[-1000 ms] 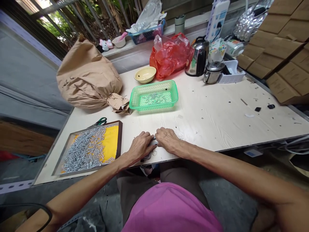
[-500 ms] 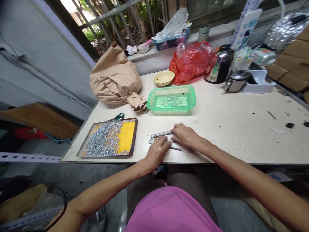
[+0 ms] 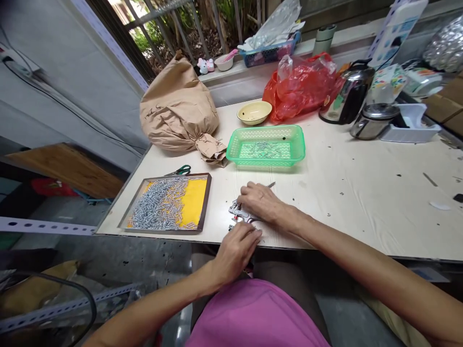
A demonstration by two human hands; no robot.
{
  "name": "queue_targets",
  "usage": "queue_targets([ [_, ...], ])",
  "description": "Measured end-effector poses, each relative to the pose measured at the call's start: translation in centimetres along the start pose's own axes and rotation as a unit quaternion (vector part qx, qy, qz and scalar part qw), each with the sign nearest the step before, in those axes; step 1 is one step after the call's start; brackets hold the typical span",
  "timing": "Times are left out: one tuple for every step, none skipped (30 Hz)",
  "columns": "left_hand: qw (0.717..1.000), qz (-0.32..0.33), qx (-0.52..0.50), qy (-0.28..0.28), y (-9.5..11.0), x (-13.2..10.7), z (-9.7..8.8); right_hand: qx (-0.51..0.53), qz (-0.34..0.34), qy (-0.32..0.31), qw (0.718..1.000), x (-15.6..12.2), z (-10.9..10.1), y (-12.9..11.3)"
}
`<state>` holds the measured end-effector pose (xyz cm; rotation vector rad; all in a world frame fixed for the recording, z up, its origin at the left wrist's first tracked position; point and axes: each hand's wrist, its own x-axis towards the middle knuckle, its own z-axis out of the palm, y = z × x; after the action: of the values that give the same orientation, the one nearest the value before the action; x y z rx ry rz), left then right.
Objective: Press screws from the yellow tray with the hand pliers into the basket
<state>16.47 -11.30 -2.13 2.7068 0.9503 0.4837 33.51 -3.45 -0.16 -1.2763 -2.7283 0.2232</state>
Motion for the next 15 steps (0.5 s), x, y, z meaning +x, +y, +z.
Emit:
queue_targets([
  [1.000,-0.022,-0.001,0.011,-0.7,-0.9,-1.0,0.010,-0.040,-0.010,0.999,0.2,0.0,-1.0],
  [0.998,-0.058,0.010,0.023,-1.9,-1.7,-2.1,0.013,-0.074,-0.022,0.997,0.4,0.1,-1.9],
  [0.994,-0.102,0.032,0.034,-3.4,-2.3,-3.3,0.010,-0.105,-0.034,0.994,0.6,0.3,-2.6],
  [0.986,-0.150,0.062,0.041,-5.1,-2.9,-4.6,0.001,-0.131,-0.045,0.990,0.9,0.6,-3.2],
  [0.976,-0.195,0.090,0.039,-7.0,-3.4,-5.7,-0.014,-0.151,-0.052,0.987,1.1,1.0,-3.6],
  [0.966,-0.232,0.111,0.030,-8.9,-3.7,-6.8,-0.033,-0.165,-0.056,0.984,1.2,1.4,-3.8],
  [0.958,-0.261,0.121,0.014,-10.6,-4.1,-7.7,-0.050,-0.176,-0.056,0.981,1.4,1.8,-4.0],
  [0.953,-0.278,0.120,-0.011,-12.0,-4.3,-8.4,-0.067,-0.184,-0.052,0.979,1.5,2.2,-4.0],
  [0.950,-0.289,0.114,-0.037,-13.1,-4.5,-8.8,-0.081,-0.193,-0.043,0.977,1.6,2.6,-4.0],
  [0.948,-0.294,0.103,-0.062,-13.8,-4.7,-9.0,-0.091,-0.204,-0.035,0.974,1.7,2.9,-3.9],
  [0.947,-0.295,0.092,-0.085,-14.2,-4.7,-8.9,-0.095,-0.217,-0.030,0.971,1.7,3.1,-3.7],
  [0.946,-0.295,0.083,-0.102,-14.3,-4.7,-8.6,-0.095,-0.230,-0.031,0.968,1.8,3.2,-3.6],
  [0.946,-0.295,0.076,-0.114,-14.2,-4.7,-8.3,-0.091,-0.242,-0.038,0.965,1.9,3.2,-3.4],
  [0.945,-0.293,0.074,-0.121,-14.0,-4.5,-7.9,-0.084,-0.249,-0.050,0.964,2.1,3.1,-3.3],
  [0.946,-0.291,0.074,-0.124,-13.7,-4.4,-7.4,-0.075,-0.249,-0.063,0.964,2.4,2.9,-3.2],
])
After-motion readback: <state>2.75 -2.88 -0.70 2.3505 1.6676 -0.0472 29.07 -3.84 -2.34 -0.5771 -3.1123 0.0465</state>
